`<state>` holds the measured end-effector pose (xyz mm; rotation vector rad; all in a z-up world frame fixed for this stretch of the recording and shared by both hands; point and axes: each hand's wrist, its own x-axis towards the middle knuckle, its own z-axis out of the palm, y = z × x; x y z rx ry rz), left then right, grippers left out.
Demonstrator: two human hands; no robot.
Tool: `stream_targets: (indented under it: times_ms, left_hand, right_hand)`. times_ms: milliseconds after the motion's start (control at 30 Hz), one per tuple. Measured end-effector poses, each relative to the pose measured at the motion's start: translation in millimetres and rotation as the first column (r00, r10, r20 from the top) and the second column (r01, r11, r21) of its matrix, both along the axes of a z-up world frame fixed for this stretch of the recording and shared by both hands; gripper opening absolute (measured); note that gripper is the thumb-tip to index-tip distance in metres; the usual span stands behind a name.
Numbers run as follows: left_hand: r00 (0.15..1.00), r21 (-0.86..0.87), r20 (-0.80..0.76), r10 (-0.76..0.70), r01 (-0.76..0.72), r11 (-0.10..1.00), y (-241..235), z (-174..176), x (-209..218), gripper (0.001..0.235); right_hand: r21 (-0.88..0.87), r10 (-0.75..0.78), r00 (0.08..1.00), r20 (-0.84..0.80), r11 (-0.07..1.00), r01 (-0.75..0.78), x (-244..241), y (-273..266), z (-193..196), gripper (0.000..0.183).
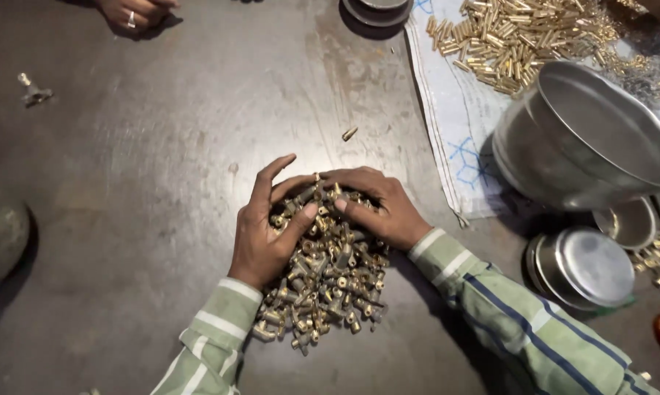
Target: The person threads small brass fittings one at a time onto a green-handled threading tool, twisting each fitting onto the tool by hand, and gathers the worked fittings into a pile on the metal workbench. They occasionally pick up a metal tin and rearrange the pile of fittings.
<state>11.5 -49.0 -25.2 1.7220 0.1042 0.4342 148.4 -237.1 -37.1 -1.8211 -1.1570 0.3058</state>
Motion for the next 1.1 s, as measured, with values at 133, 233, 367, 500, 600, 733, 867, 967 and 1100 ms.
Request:
stream_targets:
  times_ms: [133, 233, 367, 500, 600, 733, 867, 967, 1100]
  left_hand:
    - [0.995, 0.055, -0.098, 0.009, -0.003, 0.998, -11.9, 1.5, -29.9, 0.067]
    - [0.991, 0.078, -0.137, -0.006, 0.017, 0.997, -23.4, -1.7, -54.1, 0.067]
    - [0.976, 0.047, -0.211, -0.05, 0.062, 0.997, -35.5, 4.9, -81.8, 0.07]
    - [0.974, 0.05, -0.208, -0.085, 0.097, 0.994, -38.7, 4.6, -100.0, 0.07]
    - [0.961, 0.01, -0.257, -0.102, 0.108, 0.994, -33.7, 5.0, -98.5, 0.072]
    - [0.957, 0.041, -0.271, -0.1, 0.115, 0.993, -21.3, 21.0, -68.6, 0.075]
    - [0.964, 0.087, -0.259, -0.056, 0.081, 0.993, -28.4, 30.4, -7.5, 0.074]
    - [0.981, 0.245, -0.192, -0.028, 0.075, 0.967, -48.5, 13.1, 56.9, 0.07]
    - [0.996, 0.634, 0.093, -0.015, -0.048, 0.772, -64.0, -17.5, 138.4, 0.085]
  right_hand:
    - [-0.028, -0.01, 1.0, -0.002, 1.0, 0.01, -30.3, -15.3, 4.8, 0.043]
    - [-0.053, 0.027, 0.999, -0.021, 0.998, -0.028, -52.2, -29.3, 4.3, 0.044]
    - [-0.083, 0.044, 0.996, -0.072, 0.995, -0.05, -81.0, -45.8, 2.9, 0.048]
    - [-0.115, 0.048, 0.994, -0.097, 0.992, -0.059, -99.5, -52.4, 18.1, 0.049]
    - [-0.103, 0.085, 0.992, -0.09, 0.99, -0.095, -99.3, -55.9, 22.5, 0.052]
    - [-0.15, 0.119, 0.989, -0.09, 0.98, -0.132, -85.5, -63.8, 16.3, 0.065]
    - [-0.062, 0.044, 0.994, -0.099, 0.997, -0.051, -73.1, -71.7, 22.7, 0.062]
    - [-0.026, -0.031, 0.966, -0.256, 0.999, 0.025, -66.7, -81.2, 29.4, 0.056]
    - [-0.046, -0.107, 0.96, -0.259, 0.994, 0.098, -74.0, -100.7, 26.9, 0.049]
